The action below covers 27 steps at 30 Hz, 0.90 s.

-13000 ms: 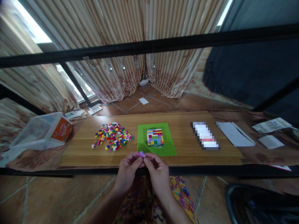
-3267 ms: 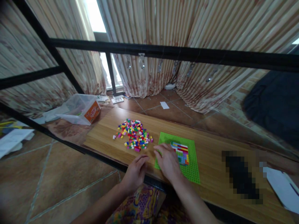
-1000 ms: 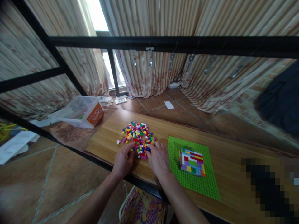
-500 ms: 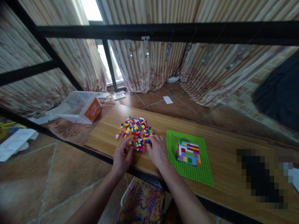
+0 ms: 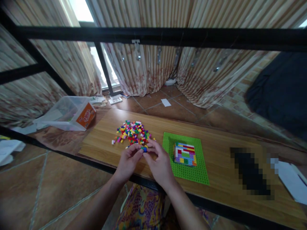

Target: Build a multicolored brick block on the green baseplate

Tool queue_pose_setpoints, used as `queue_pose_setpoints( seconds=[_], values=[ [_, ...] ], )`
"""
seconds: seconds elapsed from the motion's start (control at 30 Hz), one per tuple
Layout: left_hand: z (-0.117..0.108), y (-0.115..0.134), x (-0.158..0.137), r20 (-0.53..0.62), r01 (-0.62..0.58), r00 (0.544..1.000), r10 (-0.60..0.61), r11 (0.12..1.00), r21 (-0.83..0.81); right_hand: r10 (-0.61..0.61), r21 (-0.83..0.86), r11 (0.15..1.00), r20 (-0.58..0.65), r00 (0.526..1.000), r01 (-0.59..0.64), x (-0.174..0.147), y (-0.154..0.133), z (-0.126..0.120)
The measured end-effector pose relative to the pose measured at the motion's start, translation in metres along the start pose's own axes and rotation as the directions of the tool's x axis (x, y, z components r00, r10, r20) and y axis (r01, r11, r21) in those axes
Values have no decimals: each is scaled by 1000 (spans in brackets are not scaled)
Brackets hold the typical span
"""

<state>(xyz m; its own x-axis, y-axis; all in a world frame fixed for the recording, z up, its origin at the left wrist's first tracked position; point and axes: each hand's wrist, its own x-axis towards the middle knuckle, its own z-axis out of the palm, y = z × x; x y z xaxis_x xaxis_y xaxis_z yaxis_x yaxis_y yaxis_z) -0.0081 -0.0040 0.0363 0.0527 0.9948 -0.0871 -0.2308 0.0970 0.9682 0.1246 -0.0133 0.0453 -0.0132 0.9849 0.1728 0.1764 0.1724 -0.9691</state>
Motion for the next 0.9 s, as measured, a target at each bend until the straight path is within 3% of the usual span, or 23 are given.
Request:
queue_pose_setpoints(
  seconds=[0.1,0.33,0.73,0.9],
  values=[
    [4,-4,-1,-19,12,1000,-13,999,-30,115,120,987,-54,992,-108,0,6,4],
    [1,-14,7,-57,48,997,-44,997,58,287,209,939,-48,957,-272,11,23,8],
    [-1,-19,19,59,120,992,-115,989,-88,407,485,801,-14,913,-350,13,32,8],
    [-4,-26,21,22,6,1000,-7,999,48,440,601,721,-12,898,-345,-2,24,5]
  ],
)
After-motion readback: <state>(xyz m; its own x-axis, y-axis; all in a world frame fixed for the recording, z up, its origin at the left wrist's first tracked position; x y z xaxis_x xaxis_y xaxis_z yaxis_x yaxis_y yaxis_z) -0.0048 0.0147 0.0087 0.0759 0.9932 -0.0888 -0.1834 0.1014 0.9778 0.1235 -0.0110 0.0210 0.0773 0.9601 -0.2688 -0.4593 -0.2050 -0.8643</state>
